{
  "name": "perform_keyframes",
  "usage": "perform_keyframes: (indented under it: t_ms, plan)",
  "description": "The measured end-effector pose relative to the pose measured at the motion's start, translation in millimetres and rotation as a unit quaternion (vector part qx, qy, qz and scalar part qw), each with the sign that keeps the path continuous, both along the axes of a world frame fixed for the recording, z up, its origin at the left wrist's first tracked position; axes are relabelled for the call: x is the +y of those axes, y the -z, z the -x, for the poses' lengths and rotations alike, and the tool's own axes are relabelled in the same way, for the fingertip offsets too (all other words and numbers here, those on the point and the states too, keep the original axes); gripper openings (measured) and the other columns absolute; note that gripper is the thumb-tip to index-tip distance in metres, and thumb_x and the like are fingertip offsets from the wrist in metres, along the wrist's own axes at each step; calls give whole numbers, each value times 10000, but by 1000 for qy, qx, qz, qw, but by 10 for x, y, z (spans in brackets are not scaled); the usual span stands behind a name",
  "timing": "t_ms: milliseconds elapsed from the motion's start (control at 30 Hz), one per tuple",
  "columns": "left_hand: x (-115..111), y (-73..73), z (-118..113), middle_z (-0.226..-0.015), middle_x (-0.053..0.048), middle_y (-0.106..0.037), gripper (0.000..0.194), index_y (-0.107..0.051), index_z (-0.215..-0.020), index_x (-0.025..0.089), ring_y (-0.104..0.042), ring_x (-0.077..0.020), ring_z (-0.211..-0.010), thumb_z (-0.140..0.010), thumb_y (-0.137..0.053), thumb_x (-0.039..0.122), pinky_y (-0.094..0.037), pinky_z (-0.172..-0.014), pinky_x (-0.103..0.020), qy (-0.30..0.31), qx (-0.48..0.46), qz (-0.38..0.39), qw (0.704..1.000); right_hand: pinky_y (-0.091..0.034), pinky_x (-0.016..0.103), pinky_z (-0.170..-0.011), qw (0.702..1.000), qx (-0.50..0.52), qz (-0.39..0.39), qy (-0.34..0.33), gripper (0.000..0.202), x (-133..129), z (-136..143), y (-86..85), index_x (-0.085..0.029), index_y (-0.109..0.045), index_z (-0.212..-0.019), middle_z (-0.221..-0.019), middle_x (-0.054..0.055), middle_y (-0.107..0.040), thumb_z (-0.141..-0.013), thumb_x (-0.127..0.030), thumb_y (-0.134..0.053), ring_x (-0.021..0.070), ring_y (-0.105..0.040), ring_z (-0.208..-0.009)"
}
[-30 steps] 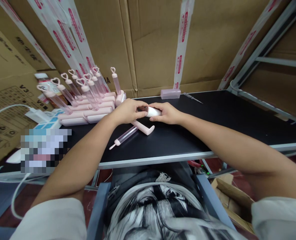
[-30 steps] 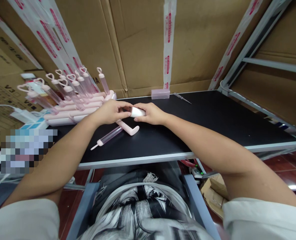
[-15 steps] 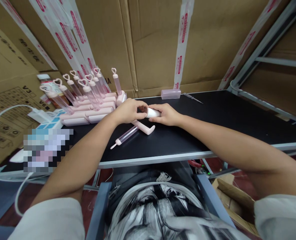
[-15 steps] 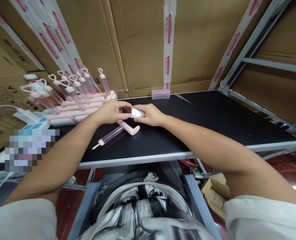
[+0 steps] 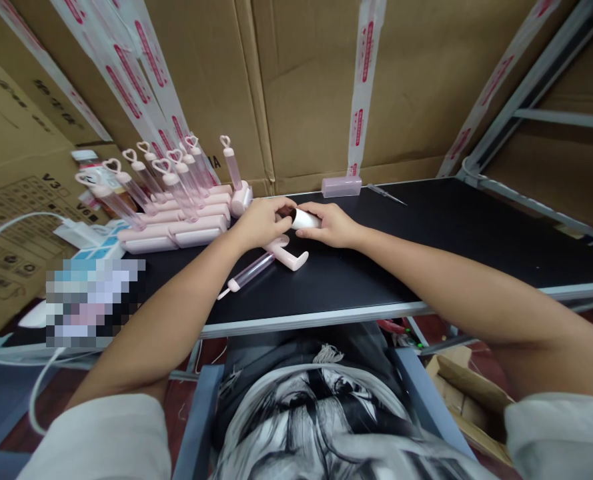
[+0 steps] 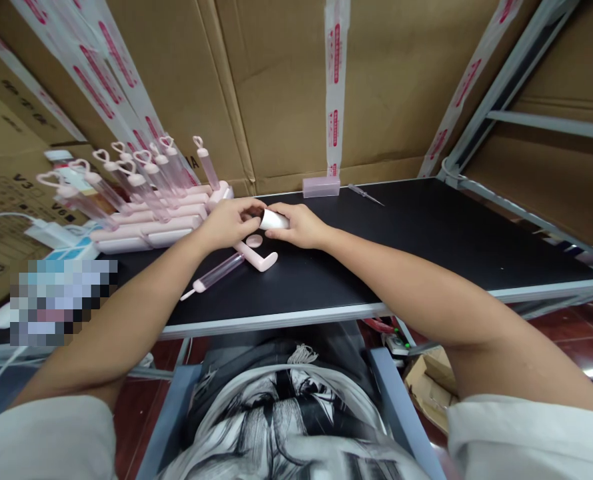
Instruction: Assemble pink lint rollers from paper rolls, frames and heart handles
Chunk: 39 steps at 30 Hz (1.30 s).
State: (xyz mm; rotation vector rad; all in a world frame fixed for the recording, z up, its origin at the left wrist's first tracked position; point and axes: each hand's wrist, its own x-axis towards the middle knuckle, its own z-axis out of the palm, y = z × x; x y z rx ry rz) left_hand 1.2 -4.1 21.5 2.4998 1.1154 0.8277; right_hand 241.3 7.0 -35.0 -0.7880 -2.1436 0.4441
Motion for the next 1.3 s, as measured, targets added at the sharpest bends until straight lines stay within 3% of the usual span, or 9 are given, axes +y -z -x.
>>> perform_keyframes:
  t_ms: [133, 233, 333, 433, 567, 667, 800, 1033, 1300]
  plan:
    - [35, 44, 21, -1154, -85, -840, 480, -769, -1290, 145, -771, -198, -930, -840, -617, 214, -599, -884, -321, 21, -26, 17, 999, -561, 405, -964, 999, 32, 15, 5, 634, 29, -9, 15, -133, -757, -1326, -1232, 125, -823, -876, -576, -813, 294, -755, -1046]
    - [10, 47, 24, -1160, -75, -820, 582, -708, -1411, 180, -753, -199, -911, -849, -735, 325, -593, -857, -326, 48, -31, 29, 998, -550, 430, -1062, 998, 57, 33, -25, 674, 23, 4, 22, -150, -743, -1385, -1331, 128, -804, -890, -601, -821, 310, -747, -1165]
    - [5, 52, 9, -1066, -49, -799, 536, -735, -1349, 211, -729, -197, -894, -862, -787, 429, -580, -835, -327, 62, -35, 28, 997, -524, 453, -1134, 995, 63, 53, -51, 716, 23, 5, 8, -148, -728, -1426, -1384, 144, -785, -893, -614, -829, 320, -734, -1229]
    - [62, 50, 24, -995, -46, -762, 459, -739, -1292, 193, -699, -165, -793, -885, -764, 404, -565, -722, -288, 38, -89, 53, 994, -540, 457, -1128, 988, 91, 102, -68, 703, 43, -33, -41, -153, -728, -1415, -1391, 140, -773, -897, -621, -813, 312, -724, -1235]
    - [188, 16, 104, -981, -40, -722, 442, -685, -1305, 192, -661, -115, -643, -924, -750, 406, -520, -520, -207, 7, -206, 119, 971, -649, 387, -877, 931, 209, 293, -65, 461, 48, -114, -149, -182, -749, -1318, -1174, 100, -822, -968, -476, -691, 248, -768, -995]
    - [255, -2, 149, -995, -42, -707, 419, -669, -1308, 181, -647, -103, -597, -970, -736, 420, -520, -469, -199, -7, -253, 129, 959, -673, 370, -787, 871, 280, 394, -89, 419, 4, -132, -221, -146, -731, -1287, -948, 86, -830, -887, -255, -670, 223, -798, -815]
    - [279, 12, 151, -997, -47, -684, 425, -653, -1323, 164, -661, -108, -599, -1017, -705, 454, -532, -456, -206, -12, -277, 147, 950, -697, 378, -829, 854, 308, 404, -112, 462, -69, -102, -267, -114, -722, -1270, -862, 80, -838, -809, -108, -707, 218, -832, -788]
    - [288, 30, 151, -889, -15, -655, 494, -659, -1290, 167, -602, -87, -562, -1006, -717, 566, -478, -428, -175, -12, -266, 114, 957, -721, 374, -830, 841, 326, 418, -112, 377, -139, -71, -327, -90, -706, -1268, -871, 95, -853, -894, -77, -665, 218, -858, -793]
    - [291, 41, 167, -976, -46, -675, 713, -628, -1328, 183, -602, -83, -564, -896, -737, 740, -482, -430, -191, -5, -248, 95, 964, -729, 460, -936, 861, 330, 381, -69, 388, -131, -45, -279, -141, -750, -1259, -900, 67, -856, -882, -81, -682, 224, -865, -820]
